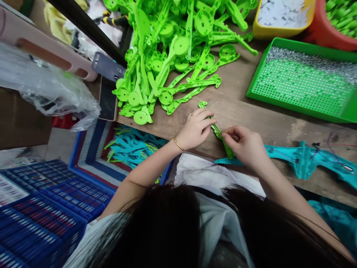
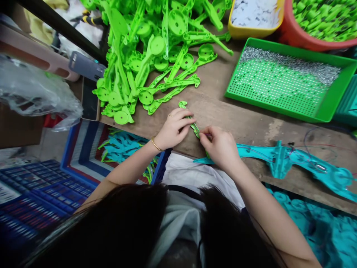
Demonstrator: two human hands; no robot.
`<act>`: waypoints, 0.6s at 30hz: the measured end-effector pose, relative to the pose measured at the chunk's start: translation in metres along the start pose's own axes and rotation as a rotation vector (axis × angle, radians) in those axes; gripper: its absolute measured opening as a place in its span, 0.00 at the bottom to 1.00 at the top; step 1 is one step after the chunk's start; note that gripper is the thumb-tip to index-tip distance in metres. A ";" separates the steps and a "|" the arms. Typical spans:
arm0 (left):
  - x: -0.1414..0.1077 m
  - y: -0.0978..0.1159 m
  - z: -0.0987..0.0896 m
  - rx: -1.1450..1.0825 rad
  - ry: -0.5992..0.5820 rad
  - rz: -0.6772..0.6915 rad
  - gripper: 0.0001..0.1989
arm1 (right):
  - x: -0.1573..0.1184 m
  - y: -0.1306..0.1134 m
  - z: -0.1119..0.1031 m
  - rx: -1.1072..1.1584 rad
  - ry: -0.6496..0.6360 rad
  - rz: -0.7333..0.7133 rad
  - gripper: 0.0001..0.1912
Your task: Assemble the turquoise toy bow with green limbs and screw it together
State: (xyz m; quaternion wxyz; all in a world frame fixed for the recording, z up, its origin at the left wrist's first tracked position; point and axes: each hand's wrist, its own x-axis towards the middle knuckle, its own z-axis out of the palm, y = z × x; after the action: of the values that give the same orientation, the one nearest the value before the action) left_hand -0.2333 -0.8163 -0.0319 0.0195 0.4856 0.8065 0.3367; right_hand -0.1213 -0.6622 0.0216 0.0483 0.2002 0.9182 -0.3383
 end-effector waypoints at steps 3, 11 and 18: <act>0.007 0.001 -0.005 -0.054 -0.014 -0.045 0.11 | -0.002 0.001 0.006 -0.105 0.009 -0.021 0.11; 0.011 -0.002 -0.004 -0.107 -0.033 -0.075 0.07 | -0.004 0.002 0.006 -0.265 0.059 -0.098 0.10; 0.014 -0.001 -0.002 -0.111 -0.045 -0.108 0.06 | -0.005 -0.002 0.004 -0.358 0.074 -0.125 0.10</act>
State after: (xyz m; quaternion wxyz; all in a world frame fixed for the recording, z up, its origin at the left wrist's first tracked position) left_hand -0.2423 -0.8067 -0.0273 0.0823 0.4470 0.8109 0.3684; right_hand -0.1179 -0.6675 0.0207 0.0282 0.1435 0.9755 -0.1641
